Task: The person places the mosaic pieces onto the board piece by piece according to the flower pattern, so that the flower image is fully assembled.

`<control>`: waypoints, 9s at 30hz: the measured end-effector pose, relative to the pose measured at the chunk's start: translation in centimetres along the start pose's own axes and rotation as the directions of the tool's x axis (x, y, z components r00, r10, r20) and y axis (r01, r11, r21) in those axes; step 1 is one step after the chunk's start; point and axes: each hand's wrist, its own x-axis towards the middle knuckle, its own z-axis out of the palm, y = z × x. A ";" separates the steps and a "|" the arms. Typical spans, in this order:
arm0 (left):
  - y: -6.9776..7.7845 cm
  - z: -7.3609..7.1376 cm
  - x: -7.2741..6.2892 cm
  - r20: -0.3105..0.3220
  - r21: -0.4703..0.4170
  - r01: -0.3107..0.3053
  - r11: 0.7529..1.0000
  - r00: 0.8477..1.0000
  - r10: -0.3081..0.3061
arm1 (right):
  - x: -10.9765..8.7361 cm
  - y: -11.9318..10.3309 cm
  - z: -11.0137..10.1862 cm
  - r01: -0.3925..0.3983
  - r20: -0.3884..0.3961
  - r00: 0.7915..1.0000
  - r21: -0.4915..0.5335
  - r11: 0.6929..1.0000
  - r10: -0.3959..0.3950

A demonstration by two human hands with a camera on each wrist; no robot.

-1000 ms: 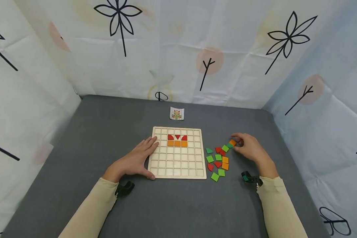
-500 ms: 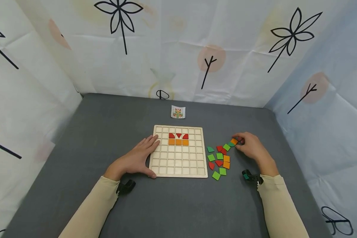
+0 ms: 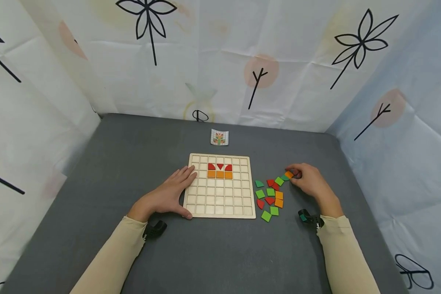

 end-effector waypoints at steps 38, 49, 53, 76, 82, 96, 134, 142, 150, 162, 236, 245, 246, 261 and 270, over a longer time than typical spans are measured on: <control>-0.3 0.1 0.0 0.021 0.004 0.016 1.000 1.000 -0.016 | -0.6 0.4 0.0 -0.031 -0.081 0.996 -0.004 1.000 0.030; -0.3 0.0 0.1 0.026 0.012 0.020 1.000 0.999 -0.020 | -0.6 -0.2 -0.4 -0.001 -0.105 0.994 -0.021 1.000 -0.001; -0.3 0.1 0.0 0.024 0.013 0.014 1.000 1.000 -0.015 | -0.6 -1.1 -0.6 0.009 -0.110 0.994 -0.017 1.000 -0.011; -0.3 0.3 0.0 0.022 0.020 0.025 0.999 0.999 -0.026 | -0.9 -5.0 -0.8 0.069 -0.094 0.993 0.006 0.998 -0.068; -0.2 0.2 -0.1 0.019 0.025 0.026 0.999 0.999 -0.027 | -0.7 -5.8 -0.5 0.089 -0.091 0.992 0.001 0.996 -0.088; -0.4 0.2 0.0 0.020 0.026 0.022 0.999 1.000 -0.023 | -0.6 -7.4 -0.4 0.112 -0.084 0.990 0.004 0.994 -0.111; -0.3 0.1 0.0 0.023 0.018 0.025 1.000 0.999 -0.025 | 0.9 -14.1 2.4 0.309 -0.033 0.951 -0.014 0.951 -0.309; -0.5 0.3 0.0 0.022 0.020 0.021 1.000 1.000 -0.021 | 1.4 -15.3 3.2 0.346 -0.020 0.938 -0.035 0.937 -0.347; -0.2 0.2 0.0 0.017 0.017 0.018 1.000 1.000 -0.018 | 1.9 -16.3 3.8 0.384 0.002 0.923 -0.025 0.923 -0.384; -0.1 0.1 0.0 0.022 0.019 0.026 0.999 0.999 -0.027 | 2.5 -17.3 5.5 0.408 0.041 0.912 -0.032 0.912 -0.407; 0.0 -0.1 0.0 0.028 0.014 0.025 1.000 0.999 -0.025 | 2.7 -17.2 6.5 0.416 0.030 0.909 -0.062 0.907 -0.415; 0.0 0.0 0.1 0.026 0.016 0.023 1.000 0.999 -0.023 | 2.0 -15.5 5.0 0.365 -0.018 0.930 -0.032 0.930 -0.366; 0.0 0.0 0.1 0.025 0.016 0.024 1.000 0.999 -0.024 | 1.9 -15.3 4.8 0.366 -0.027 0.930 -0.027 0.930 -0.366; 0.1 0.1 -0.2 0.020 0.014 0.015 1.000 1.000 -0.016 | 0.6 -12.2 2.0 0.236 -0.094 0.966 -0.047 0.971 -0.239; -0.2 0.1 0.0 0.021 0.018 0.022 1.000 1.000 -0.023 | 0.2 -10.1 0.3 0.199 -0.127 0.970 -0.067 0.978 -0.206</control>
